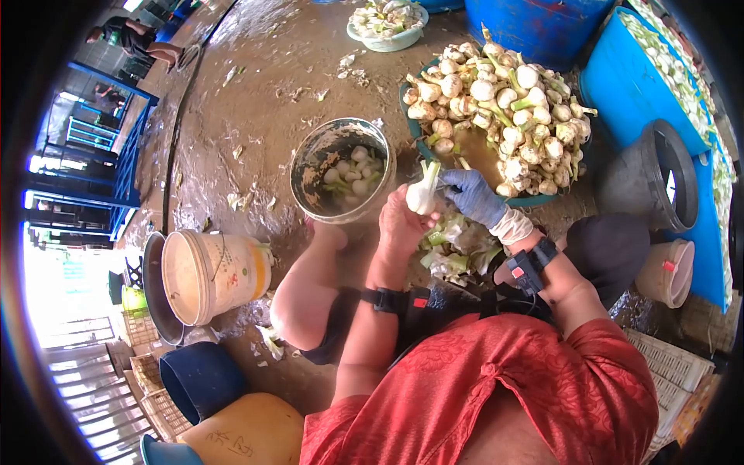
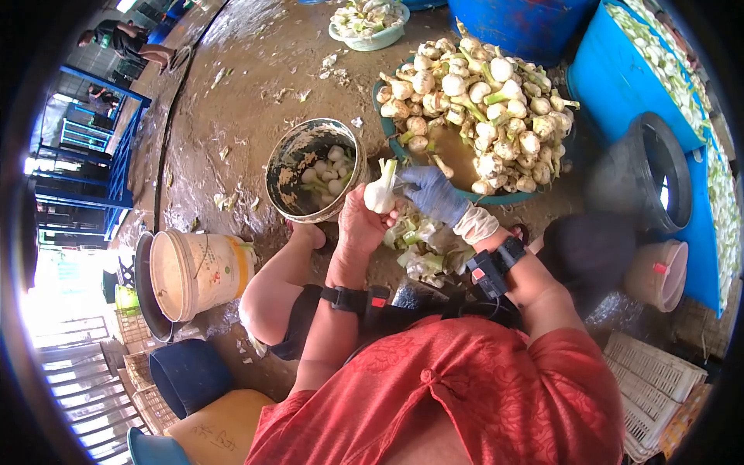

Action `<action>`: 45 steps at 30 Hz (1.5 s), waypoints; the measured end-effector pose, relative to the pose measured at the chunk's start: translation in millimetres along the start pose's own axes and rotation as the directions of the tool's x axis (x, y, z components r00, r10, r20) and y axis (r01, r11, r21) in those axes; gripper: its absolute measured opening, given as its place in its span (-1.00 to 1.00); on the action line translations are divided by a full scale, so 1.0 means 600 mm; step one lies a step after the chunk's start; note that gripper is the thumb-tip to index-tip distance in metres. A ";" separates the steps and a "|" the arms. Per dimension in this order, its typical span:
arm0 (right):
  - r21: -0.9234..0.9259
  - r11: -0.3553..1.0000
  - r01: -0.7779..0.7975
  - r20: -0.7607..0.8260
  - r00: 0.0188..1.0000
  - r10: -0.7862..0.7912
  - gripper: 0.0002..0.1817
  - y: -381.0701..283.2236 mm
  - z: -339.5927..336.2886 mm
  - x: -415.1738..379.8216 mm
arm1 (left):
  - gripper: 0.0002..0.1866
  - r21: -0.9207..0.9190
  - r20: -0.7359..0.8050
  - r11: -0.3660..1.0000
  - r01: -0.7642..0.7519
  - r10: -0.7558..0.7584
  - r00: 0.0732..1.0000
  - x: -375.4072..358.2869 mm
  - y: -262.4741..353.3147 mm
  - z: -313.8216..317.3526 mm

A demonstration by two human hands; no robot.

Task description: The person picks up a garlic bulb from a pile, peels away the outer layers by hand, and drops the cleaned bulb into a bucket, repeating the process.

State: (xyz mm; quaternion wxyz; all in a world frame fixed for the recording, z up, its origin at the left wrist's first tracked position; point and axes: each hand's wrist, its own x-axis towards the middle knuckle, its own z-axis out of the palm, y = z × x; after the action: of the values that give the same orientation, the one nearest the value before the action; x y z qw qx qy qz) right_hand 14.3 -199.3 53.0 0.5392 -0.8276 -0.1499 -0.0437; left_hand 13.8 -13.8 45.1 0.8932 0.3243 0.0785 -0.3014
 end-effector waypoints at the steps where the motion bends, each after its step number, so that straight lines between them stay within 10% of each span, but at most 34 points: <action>1: -0.001 1.000 -0.001 -0.002 1.000 0.001 -0.74 -0.003 -0.001 0.000 | -0.54 0.043 0.031 0.998 -0.042 0.040 0.999 0.006 -0.002 -0.005; 7: 0.339 0.932 -0.131 -0.077 0.983 0.167 -0.77 -0.011 0.020 0.001 | -0.46 0.161 -0.078 0.959 -0.232 0.246 0.966 0.005 -0.019 0.025; 18: 0.276 0.957 -0.090 -0.158 0.978 0.138 -0.86 -0.006 0.018 -0.015 | -0.46 0.360 -0.031 0.896 -0.260 0.290 0.957 -0.009 -0.018 0.032; 21: 0.750 0.631 -0.197 -0.053 0.933 0.355 -0.89 0.011 0.023 -0.020 | -0.49 0.359 0.024 0.879 -0.314 0.328 0.944 -0.011 -0.018 0.036; 24: 0.654 0.714 -0.251 -0.158 0.878 0.452 -0.89 0.018 0.017 -0.018 | -0.49 0.167 0.114 0.942 -0.290 0.274 0.955 -0.012 -0.015 0.042; 26: 0.250 0.923 -0.293 -0.297 0.884 0.361 -0.91 0.060 0.014 -0.021 | -0.46 0.000 0.171 0.980 -0.199 0.196 0.965 -0.012 -0.011 0.034; 29: -0.056 0.853 -0.519 -0.099 0.853 0.513 -0.81 0.108 0.006 -0.022 | -0.47 -0.030 0.197 0.981 -0.193 0.196 0.961 -0.016 -0.007 0.032; 32: 0.183 0.959 -0.216 0.036 0.976 0.213 -0.61 0.121 0.021 -0.056 | -0.52 0.005 0.151 0.983 -0.184 0.181 0.972 -0.015 -0.005 0.029; 36: 0.529 0.828 -0.184 0.010 0.977 0.211 -0.50 -0.004 -0.017 -0.026 | -0.56 0.106 0.012 0.983 -0.150 0.150 0.989 -0.014 -0.011 0.036; 38: 0.542 0.835 -0.094 -0.037 0.990 0.135 -0.54 -0.032 -0.020 -0.016 | -0.59 0.151 0.068 0.984 -0.093 0.083 0.994 -0.017 -0.009 0.048; 41: 0.076 0.986 0.145 0.023 0.989 -0.147 -0.74 -0.028 -0.024 -0.004 | -0.57 0.325 0.048 0.944 -0.045 0.031 0.998 -0.020 -0.010 0.049; 45: 0.437 0.899 -0.026 0.074 0.997 -0.007 -0.80 -0.019 -0.027 -0.012 | -0.49 0.293 0.093 0.954 -0.059 0.033 0.995 -0.017 -0.016 0.033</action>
State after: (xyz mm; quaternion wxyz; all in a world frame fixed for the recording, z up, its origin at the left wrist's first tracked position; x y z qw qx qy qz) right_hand 5.5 -211.4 68.0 0.7057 -0.6870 -0.1716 0.0244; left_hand -1.4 -26.9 59.0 0.8440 0.4425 -0.0142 -0.3029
